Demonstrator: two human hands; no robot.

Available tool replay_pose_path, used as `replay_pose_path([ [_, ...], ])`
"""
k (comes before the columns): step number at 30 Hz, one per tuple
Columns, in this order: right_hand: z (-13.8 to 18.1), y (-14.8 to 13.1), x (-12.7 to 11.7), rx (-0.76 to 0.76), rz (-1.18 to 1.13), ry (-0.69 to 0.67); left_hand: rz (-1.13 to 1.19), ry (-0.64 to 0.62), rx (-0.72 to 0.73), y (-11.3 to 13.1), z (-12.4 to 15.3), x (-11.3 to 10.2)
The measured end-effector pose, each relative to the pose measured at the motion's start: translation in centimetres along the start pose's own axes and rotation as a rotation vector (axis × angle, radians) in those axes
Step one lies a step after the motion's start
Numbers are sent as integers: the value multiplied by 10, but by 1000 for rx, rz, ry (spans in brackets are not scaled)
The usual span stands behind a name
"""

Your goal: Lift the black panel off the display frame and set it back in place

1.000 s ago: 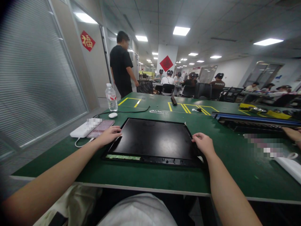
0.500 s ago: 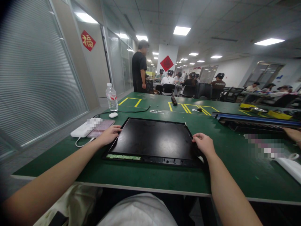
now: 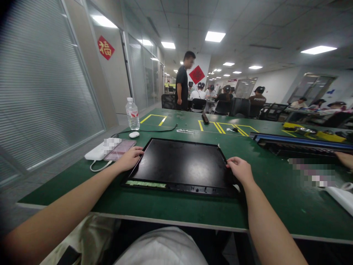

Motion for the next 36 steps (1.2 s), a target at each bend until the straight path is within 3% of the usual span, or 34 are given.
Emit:
replay_pose_path([
  [36,1,-2,1,11,3,4,14,-44,48,-6,-3,9],
])
Point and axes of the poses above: each hand's wrist, its own z-axis away from the middle knuckle, its own x-axis out of the palm, y = z × x, the point moved 7 cm from there along -z, towards the middle knuckle, and after that the axes turned 3 degrees about x, right-handed, at the moved point
